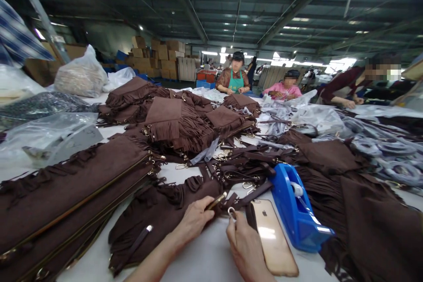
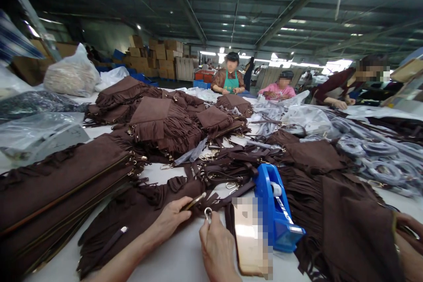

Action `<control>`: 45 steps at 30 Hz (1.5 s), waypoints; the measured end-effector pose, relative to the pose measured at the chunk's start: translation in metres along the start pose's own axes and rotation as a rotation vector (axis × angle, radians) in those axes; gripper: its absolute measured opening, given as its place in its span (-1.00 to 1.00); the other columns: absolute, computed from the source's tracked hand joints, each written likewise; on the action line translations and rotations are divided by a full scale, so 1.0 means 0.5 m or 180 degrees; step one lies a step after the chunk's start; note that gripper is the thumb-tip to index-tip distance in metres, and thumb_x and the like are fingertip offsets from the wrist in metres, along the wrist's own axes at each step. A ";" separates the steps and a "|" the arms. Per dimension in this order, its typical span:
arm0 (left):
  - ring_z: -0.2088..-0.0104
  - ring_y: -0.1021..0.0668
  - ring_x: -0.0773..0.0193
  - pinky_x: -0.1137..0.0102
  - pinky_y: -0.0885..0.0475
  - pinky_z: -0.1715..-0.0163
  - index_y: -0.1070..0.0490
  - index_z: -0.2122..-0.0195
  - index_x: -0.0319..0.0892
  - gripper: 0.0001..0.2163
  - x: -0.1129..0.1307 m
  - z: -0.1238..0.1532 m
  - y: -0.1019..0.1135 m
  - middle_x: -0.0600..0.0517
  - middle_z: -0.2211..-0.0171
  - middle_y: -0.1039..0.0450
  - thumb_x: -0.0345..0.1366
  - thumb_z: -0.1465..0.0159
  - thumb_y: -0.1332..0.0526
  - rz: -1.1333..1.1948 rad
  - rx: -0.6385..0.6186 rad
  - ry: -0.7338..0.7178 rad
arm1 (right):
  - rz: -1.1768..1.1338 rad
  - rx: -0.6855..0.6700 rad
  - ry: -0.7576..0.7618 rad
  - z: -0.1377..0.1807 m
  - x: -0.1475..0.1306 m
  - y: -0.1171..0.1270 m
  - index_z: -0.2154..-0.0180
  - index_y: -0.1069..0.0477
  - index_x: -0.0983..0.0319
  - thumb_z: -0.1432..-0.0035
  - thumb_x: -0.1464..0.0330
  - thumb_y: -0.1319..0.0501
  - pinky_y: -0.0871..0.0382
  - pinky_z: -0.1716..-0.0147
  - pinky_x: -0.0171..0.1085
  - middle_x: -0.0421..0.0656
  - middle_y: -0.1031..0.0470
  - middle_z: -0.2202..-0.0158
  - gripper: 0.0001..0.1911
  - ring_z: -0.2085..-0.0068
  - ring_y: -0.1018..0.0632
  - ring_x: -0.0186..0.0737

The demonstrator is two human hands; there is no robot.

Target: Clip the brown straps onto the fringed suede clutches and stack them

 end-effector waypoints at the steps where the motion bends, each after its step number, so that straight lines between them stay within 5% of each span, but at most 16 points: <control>1: 0.35 -0.46 0.25 0.48 -0.28 0.38 -0.38 0.27 -0.15 -0.74 -0.005 0.007 -0.005 0.07 0.39 -0.44 -0.42 -0.09 0.03 0.0212 -0.0034 0.0011 | 0.0030 -0.0170 -0.0072 -0.009 -0.003 -0.008 0.28 -0.27 0.26 -0.23 0.35 0.17 -0.19 0.61 -0.27 -0.13 -0.51 0.56 -0.72 0.53 -0.55 -0.11; 6: 0.34 -0.38 0.27 0.47 -0.25 0.34 -0.39 0.28 -0.19 -0.75 -0.019 0.020 -0.030 0.09 0.38 -0.38 -0.40 -0.04 -0.01 0.1311 -0.0149 0.0078 | 0.0207 -0.0463 -0.0213 -0.037 -0.017 -0.025 0.31 -0.27 0.27 -0.22 0.42 0.11 -0.21 0.53 -0.28 -0.08 -0.54 0.46 -0.79 0.42 -0.57 -0.08; 21: 0.48 -0.30 0.34 0.46 -0.15 0.45 -0.25 0.47 -0.12 -0.93 -0.031 -0.007 -0.040 0.17 0.55 -0.22 -0.30 -0.11 -0.03 0.0376 -0.0050 0.0239 | 0.0007 -0.0930 -0.0261 -0.045 -0.023 -0.051 0.29 -0.27 0.29 -0.20 0.47 0.13 -0.28 0.41 -0.22 0.00 -0.54 0.38 -0.78 0.31 -0.57 -0.01; 27: 0.40 -0.35 0.30 0.44 -0.16 0.40 -0.18 0.49 -0.13 -0.94 -0.010 -0.016 -0.029 0.11 0.47 -0.27 -0.36 -0.11 -0.02 0.0082 -0.0042 0.0374 | -0.0486 -0.1139 -0.0316 -0.037 -0.018 -0.036 0.11 -0.25 0.27 -0.23 0.44 0.16 -0.35 0.25 -0.20 -0.05 -0.53 0.24 -0.71 0.20 -0.55 -0.09; 33: 0.44 -0.36 0.26 0.40 -0.14 0.44 -0.14 0.46 -0.13 -0.95 -0.004 -0.028 -0.024 0.06 0.49 -0.30 -0.38 -0.14 0.01 -0.0075 -0.0022 0.0669 | -0.1658 -0.0747 -0.0262 -0.024 -0.009 -0.018 0.01 -0.22 0.27 -0.24 0.23 0.14 -0.31 0.02 -0.21 -0.01 -0.42 0.03 -0.61 0.02 -0.45 -0.18; 45: 0.48 -0.31 0.31 0.44 -0.15 0.44 -0.12 0.49 -0.11 -0.89 -0.028 -0.022 -0.042 0.12 0.53 -0.24 -0.30 -0.17 0.01 0.0201 0.0109 0.0558 | -0.2056 -0.0517 -0.0302 -0.010 0.030 -0.057 -0.10 -0.15 0.45 -0.14 0.07 0.14 -0.15 -0.14 -0.02 0.12 -0.25 -0.12 -0.33 -0.13 -0.30 -0.07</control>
Point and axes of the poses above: each hand's wrist, its own z-axis away from the middle knuckle, its own y-axis out of the back of the hand, x = y × z, the point moved 7 cm from there along -z, towards the middle knuckle
